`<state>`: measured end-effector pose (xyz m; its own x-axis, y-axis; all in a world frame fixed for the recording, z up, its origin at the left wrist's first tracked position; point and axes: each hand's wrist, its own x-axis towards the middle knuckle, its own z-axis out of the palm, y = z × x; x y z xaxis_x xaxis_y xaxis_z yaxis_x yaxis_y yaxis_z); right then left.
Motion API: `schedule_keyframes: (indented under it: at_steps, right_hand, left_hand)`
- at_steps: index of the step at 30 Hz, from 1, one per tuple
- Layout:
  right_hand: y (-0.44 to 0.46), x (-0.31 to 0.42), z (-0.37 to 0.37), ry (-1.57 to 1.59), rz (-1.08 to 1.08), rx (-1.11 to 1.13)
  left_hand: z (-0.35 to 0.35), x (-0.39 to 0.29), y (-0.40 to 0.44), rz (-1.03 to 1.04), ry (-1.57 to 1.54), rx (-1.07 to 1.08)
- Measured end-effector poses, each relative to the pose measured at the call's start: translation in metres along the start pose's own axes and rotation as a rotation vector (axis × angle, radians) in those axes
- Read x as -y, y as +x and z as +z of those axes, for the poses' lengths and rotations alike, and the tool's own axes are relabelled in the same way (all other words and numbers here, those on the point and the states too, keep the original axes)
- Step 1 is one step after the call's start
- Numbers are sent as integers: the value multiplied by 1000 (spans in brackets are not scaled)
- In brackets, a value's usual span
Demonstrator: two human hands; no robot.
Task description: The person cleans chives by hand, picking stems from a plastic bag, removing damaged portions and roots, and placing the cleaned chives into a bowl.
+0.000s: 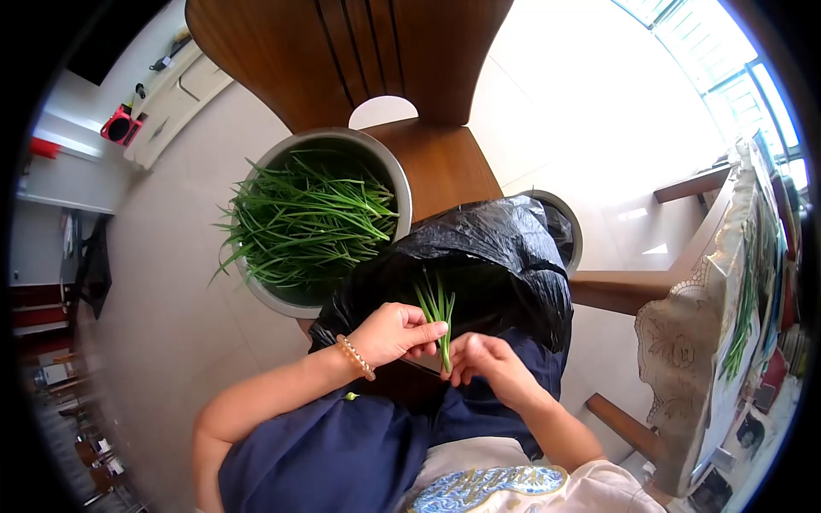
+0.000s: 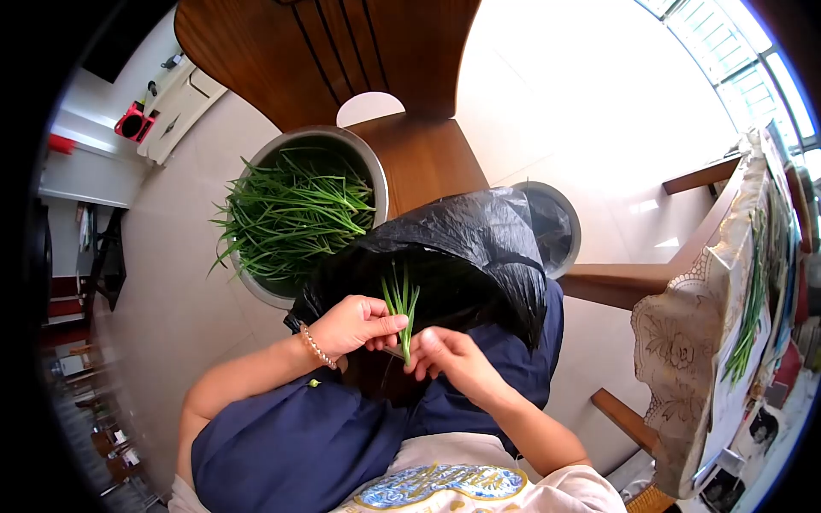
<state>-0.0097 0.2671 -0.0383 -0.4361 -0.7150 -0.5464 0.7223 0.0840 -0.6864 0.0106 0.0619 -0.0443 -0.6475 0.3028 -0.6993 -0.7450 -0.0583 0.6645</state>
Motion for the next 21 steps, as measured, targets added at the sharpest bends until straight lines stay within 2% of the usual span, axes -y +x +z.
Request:
schedule_keyframes:
  at_steps: [2, 6, 8, 13, 16, 18, 19, 21]
  right_hand:
    - [2, -3, 6, -80, -13, 36]
    - [-5, -2, 14, -45, -41, -62]
    - [-12, -14, 19, -24, -88, -54]
    - [-27, -23, 18, -42, 61, 29]
    - [-30, -25, 12, -276, 57, 137]
    - [-32, -28, 16, -77, -39, 192]
    - [-33, -25, 17, -76, -45, 184]
    - [-35, -12, 20, 249, -81, 137]
  left_hand:
    - [1, 1, 2, -6, 104, 3]
    - [5, -1, 1, -17, 59, 28]
    - [7, -2, -4, -6, 94, 106]
    - [10, -7, -13, -17, 222, 370]
    - [8, -11, -18, 80, 453, 558]
    - [9, -25, -27, 127, 617, 617]
    - [10, -27, -29, 172, 639, 607]
    - [8, -25, -31, 172, 694, 634]
